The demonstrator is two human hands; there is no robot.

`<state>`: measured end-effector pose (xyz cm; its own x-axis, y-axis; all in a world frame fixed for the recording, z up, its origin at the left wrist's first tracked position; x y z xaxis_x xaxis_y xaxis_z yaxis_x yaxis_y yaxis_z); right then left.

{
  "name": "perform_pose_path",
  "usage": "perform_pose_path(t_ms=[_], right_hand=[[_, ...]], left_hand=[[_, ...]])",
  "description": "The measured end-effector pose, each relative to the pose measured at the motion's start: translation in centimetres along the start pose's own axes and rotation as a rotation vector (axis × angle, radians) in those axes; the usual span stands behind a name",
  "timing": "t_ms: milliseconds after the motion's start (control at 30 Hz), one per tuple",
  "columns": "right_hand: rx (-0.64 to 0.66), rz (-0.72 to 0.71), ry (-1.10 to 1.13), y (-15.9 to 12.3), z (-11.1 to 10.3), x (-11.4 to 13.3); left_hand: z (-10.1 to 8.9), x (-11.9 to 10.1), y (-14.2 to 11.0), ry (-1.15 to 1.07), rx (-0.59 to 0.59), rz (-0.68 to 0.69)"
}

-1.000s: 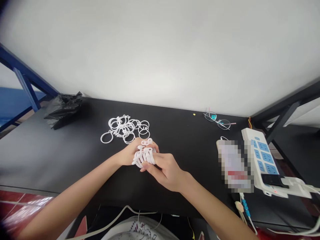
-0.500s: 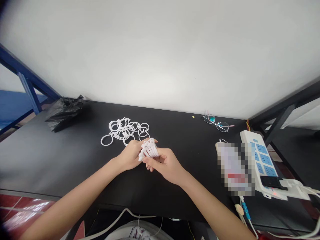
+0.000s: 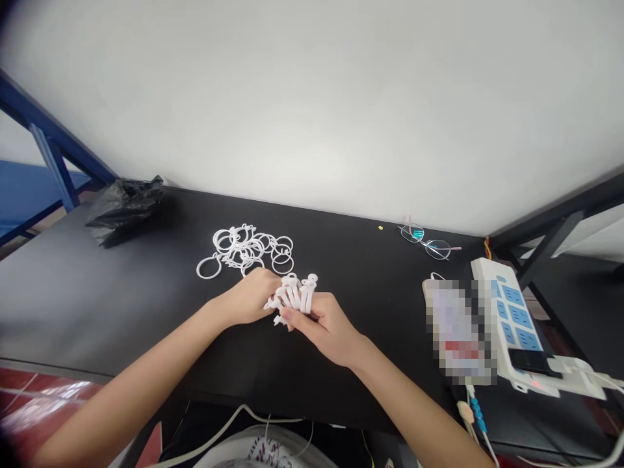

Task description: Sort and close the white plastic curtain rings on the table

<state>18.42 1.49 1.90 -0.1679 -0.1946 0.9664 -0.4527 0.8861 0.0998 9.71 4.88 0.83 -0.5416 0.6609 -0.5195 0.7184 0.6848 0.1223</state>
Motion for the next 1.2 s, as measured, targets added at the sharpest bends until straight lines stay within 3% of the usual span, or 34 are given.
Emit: perform_pose_path(t_ms=[200, 400, 633, 767, 1000, 1100, 1200], right_hand=[[0.037, -0.113, -0.088, -0.4, 0.1, 1.2], [0.056, 0.017, 0.012, 0.0, 0.3, 0.4], [0.072, 0.13, 0.233, 0.2, 0.4, -0.7], [0.061, 0.106, 0.287, 0.2, 0.3, -0.5], [0.134, 0.126, 0.325, 0.1, 0.8, -0.4], [0.167, 0.141, 0.332, 0.3, 0.7, -0.5], [0.153, 0.112, 0.26, 0.4, 0.4, -0.2]], left_hand=[[0.0, -0.1, -0.2, -0.587, -0.027, 0.0], [-0.4, -0.3, 0.0, -0.459, -0.085, 0.016], [-0.9, -0.9, -0.4, -0.558, -0.208, 0.056], [-1.3, -1.1, -0.5, -0.638, -0.293, 0.067], [2.5, -1.3, -0.1, -1.289, -0.009, -0.166], [2.4, -0.6, 0.2, -1.321, -0.09, -0.195], [1.3, 0.0, 0.3, -1.205, -0.23, -0.186]])
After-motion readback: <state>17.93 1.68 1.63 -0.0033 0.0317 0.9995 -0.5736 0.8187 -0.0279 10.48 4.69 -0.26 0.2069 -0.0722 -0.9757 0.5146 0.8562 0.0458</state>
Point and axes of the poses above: each hand's wrist, its own y-axis towards the middle knuckle, its own z-axis out of the palm, x = y × z, the point moved 8 cm from there along y, towards the middle knuckle, and after that the axes turned 4 degrees about -x, right-handed, at the moved point
